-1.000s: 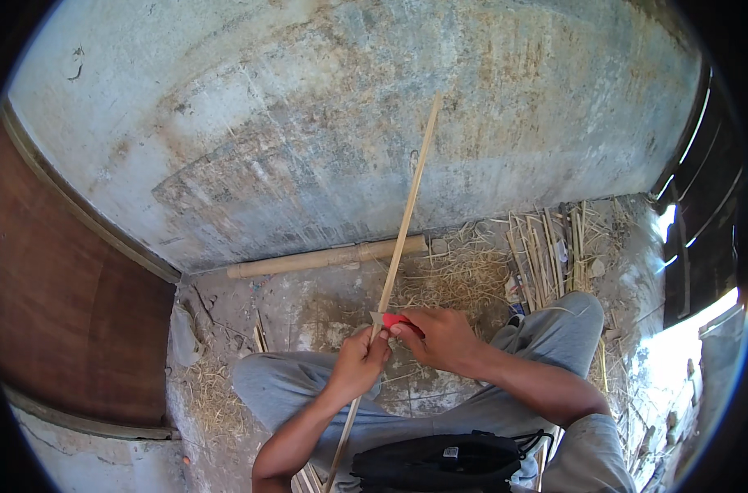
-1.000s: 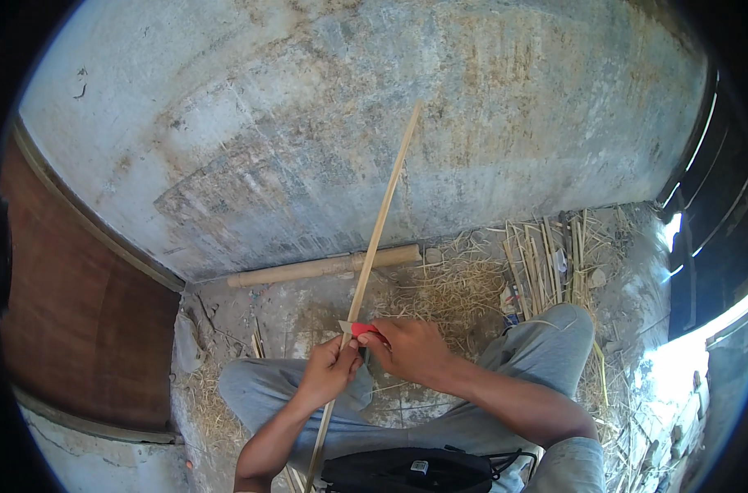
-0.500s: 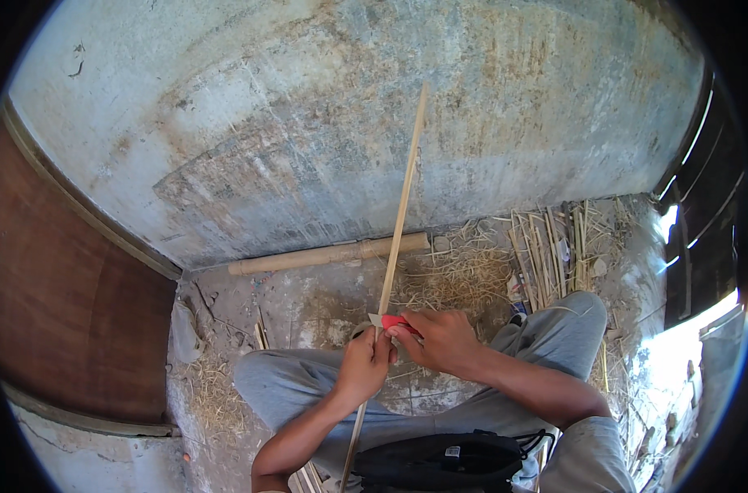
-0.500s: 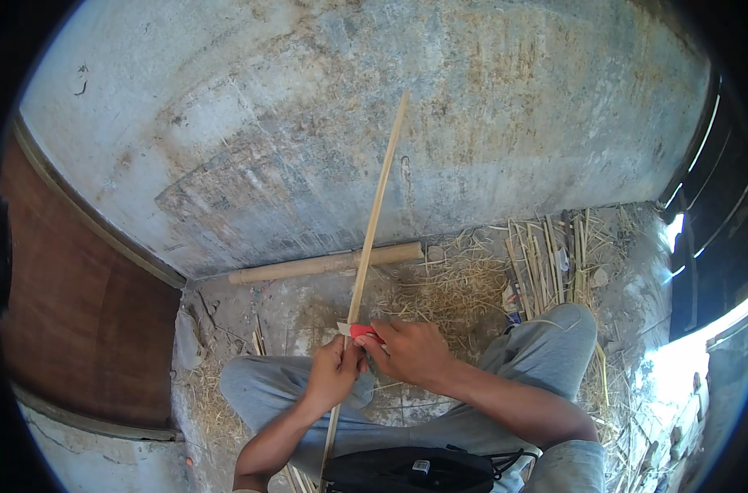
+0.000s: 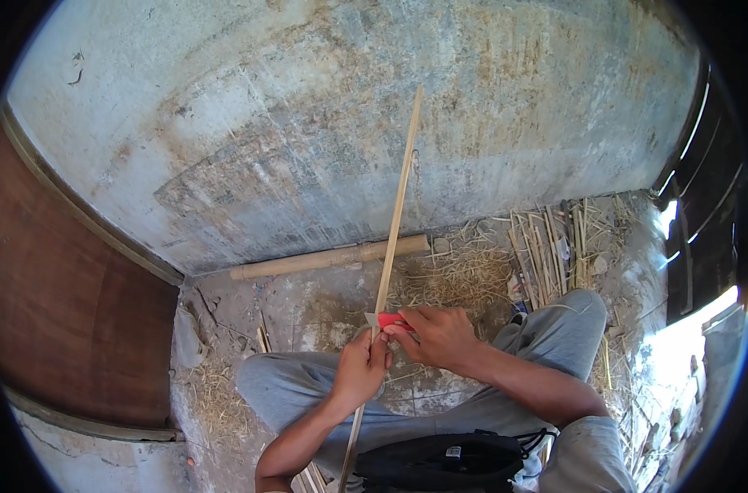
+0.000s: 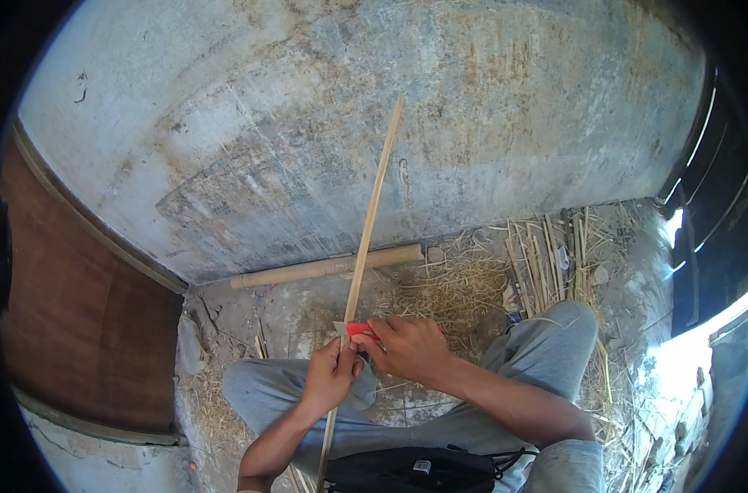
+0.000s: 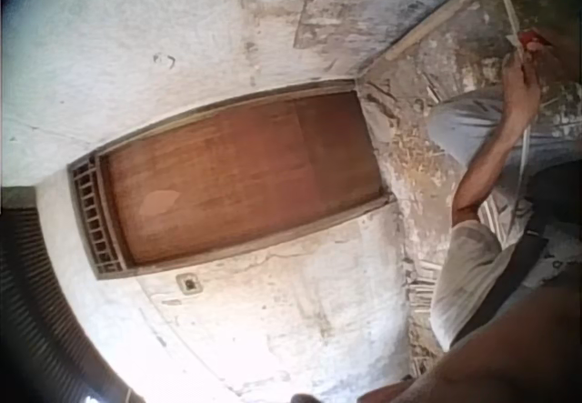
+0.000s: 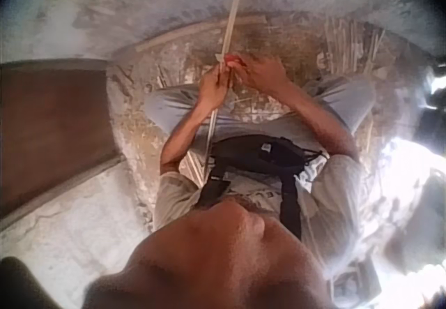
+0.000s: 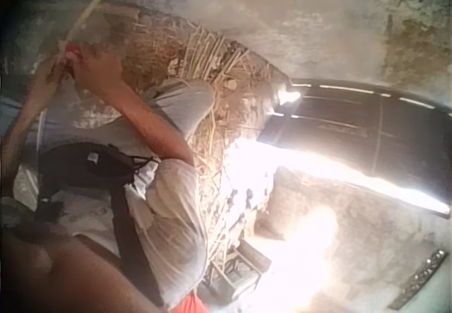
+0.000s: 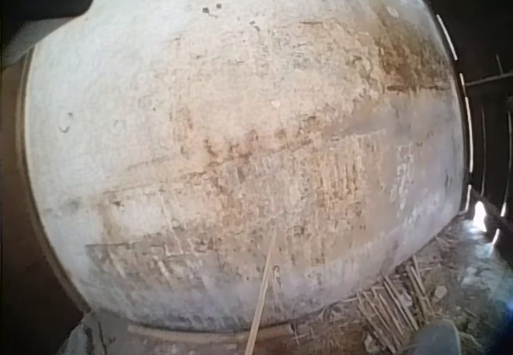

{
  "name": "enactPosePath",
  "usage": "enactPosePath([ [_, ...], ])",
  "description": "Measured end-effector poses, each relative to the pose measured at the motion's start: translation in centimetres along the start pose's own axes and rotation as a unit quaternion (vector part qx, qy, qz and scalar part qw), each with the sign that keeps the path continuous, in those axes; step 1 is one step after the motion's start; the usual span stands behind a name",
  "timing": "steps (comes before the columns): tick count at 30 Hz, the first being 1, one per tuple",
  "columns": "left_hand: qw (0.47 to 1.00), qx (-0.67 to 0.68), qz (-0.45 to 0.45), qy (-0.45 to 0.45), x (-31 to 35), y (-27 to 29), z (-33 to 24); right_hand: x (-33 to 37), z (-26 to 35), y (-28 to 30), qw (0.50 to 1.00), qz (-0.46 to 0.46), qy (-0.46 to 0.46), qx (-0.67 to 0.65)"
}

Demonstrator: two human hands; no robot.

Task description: The person shaves a thin strip of bamboo with a small blade, moving it along the length of the strip while holding it by hand.

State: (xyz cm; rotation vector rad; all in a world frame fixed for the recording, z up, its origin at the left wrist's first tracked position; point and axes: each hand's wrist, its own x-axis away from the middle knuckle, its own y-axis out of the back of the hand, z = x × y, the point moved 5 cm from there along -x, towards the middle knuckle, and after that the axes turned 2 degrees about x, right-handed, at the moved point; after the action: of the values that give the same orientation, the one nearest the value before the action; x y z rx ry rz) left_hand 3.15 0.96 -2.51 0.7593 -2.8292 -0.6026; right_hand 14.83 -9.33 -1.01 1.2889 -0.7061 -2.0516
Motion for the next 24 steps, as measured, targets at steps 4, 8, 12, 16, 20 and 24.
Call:
enactPosePath([
  [4,1.0,-0.003,-0.002,0.002,0.02,0.07,0.18,-0.16,0.22,0.13,1.0,-0.01,0.007,0.004],
  [8,1.0,-0.008,-0.004,0.003,0.0,0.1,0.29,-0.22,0.26,0.29,0.999,-0.027,0.019,0.011],
  [12,1.0,-0.004,-0.006,0.009,0.0,0.03,0.1,-0.15,-0.03,0.13,0.999,-0.027,0.014,0.013],
  [16,1.0,0.001,-0.006,0.005,-0.06,-0.04,0.35,-0.17,-0.06,0.15,0.999,-0.029,0.017,0.023],
  [20,1.0,-0.002,-0.009,0.008,0.04,0.07,0.25,-0.31,-0.01,0.39,0.999,-0.036,0.016,0.027],
  [24,1.0,0.007,-0.014,0.005,0.14,-0.09,0.3,-0.21,-0.44,0.13,0.999,-0.043,0.015,0.021],
])
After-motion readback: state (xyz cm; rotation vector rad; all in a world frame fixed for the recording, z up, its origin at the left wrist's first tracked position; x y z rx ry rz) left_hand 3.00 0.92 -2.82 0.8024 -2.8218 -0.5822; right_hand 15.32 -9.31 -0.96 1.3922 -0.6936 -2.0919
